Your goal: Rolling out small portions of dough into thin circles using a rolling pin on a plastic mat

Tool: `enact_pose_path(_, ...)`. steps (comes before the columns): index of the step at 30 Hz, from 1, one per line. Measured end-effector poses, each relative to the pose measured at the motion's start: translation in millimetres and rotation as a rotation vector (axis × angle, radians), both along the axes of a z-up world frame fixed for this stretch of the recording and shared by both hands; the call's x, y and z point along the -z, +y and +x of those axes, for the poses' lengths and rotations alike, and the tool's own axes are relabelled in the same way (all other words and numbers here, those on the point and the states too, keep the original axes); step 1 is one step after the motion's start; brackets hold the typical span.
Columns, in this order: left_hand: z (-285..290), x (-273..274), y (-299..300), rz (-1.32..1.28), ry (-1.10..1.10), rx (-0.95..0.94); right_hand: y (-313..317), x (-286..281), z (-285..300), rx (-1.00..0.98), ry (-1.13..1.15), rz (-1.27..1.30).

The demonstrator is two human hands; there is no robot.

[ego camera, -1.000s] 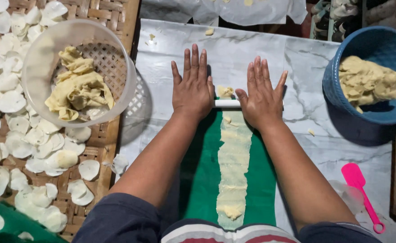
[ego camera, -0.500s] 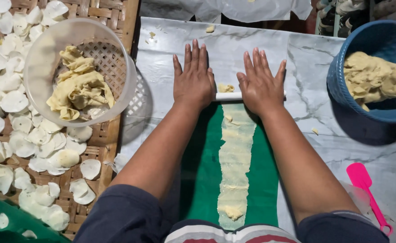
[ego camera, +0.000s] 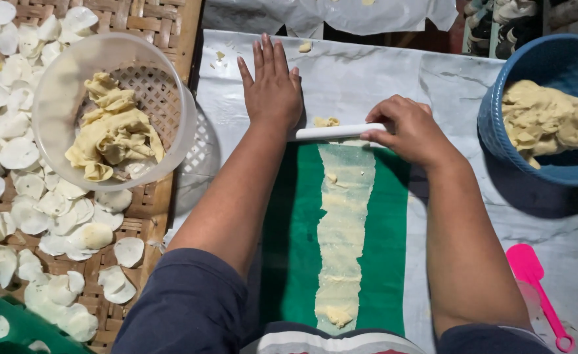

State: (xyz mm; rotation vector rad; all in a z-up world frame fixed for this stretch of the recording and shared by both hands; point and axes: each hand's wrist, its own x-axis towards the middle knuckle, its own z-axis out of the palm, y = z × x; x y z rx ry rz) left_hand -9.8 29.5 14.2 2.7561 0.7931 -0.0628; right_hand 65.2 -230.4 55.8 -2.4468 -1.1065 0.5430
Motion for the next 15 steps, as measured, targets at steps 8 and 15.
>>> enact_pose_path(8, -9.8, 15.3, 1.3, -0.408, -0.689, 0.146, -27.0, 25.3, -2.2, 0.012, -0.344, 0.132)
enact_pose_path(15, -20.6, 15.5, -2.5, -0.729, -0.726, -0.090, -69.0, 36.1, -37.4, 0.302, -0.346, 0.206)
